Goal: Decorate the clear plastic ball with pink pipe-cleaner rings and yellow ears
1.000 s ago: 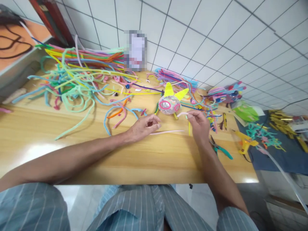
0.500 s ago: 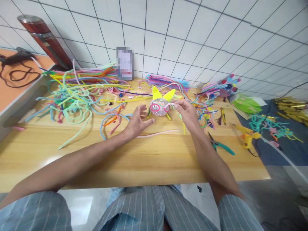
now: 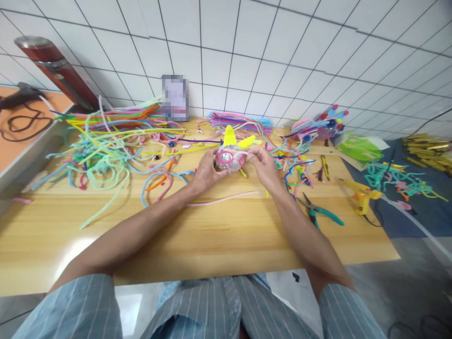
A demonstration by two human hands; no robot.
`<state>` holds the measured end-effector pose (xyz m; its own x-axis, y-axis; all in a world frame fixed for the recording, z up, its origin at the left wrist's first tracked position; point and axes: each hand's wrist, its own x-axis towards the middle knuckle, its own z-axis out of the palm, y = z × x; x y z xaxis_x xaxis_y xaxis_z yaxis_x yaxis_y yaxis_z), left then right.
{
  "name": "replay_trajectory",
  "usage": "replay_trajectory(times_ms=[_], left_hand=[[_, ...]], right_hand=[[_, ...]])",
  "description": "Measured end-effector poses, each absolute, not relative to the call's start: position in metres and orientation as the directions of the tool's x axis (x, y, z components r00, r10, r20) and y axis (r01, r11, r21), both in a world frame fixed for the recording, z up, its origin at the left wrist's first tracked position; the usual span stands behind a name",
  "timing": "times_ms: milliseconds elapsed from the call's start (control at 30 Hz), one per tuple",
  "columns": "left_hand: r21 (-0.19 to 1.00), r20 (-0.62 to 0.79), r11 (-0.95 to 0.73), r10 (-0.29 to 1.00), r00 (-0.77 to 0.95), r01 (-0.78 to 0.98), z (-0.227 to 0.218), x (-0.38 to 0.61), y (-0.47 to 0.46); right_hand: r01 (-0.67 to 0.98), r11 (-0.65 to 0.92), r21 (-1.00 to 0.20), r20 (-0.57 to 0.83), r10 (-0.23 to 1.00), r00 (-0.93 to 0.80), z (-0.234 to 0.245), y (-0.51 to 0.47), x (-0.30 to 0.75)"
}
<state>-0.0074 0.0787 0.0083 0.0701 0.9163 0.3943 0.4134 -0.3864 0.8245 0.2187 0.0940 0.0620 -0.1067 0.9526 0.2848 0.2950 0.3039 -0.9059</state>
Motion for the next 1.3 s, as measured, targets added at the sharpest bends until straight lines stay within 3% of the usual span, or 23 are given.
replay_trajectory(times_ms=[333,533,700,1000,1300], left_hand=[[0.782,0.474,-0.518,0.856,0.208,0.348,-0.001,-0.011,0.076],[0.835,0.414,-0.462,0.885,0.212,0.297,0.004,-0.006,0.070],[0.793,0.435,-0.498,0.866,0.247,0.351,0.013,-0.005,0.067],[0.675,0.542,-0.637,0.770,0.337,0.371,0.019,-0.006,0.066],[0.748,0.451,-0.583,0.798,0.400,0.318,0.024,-0.009,0.059]], right_hand=[[0.319,0.156,-0.935,0.093,0.975,-0.202,0.066,0.093,0.241],[0.481,0.222,-0.848,0.088,0.955,-0.285,0.083,0.091,0.251],[0.561,0.354,-0.748,0.171,0.920,-0.353,0.110,0.081,0.254],[0.658,0.609,-0.443,0.396,0.792,-0.465,0.124,0.061,0.245],[0.704,0.659,-0.263,0.459,0.728,-0.510,0.119,0.055,0.239]])
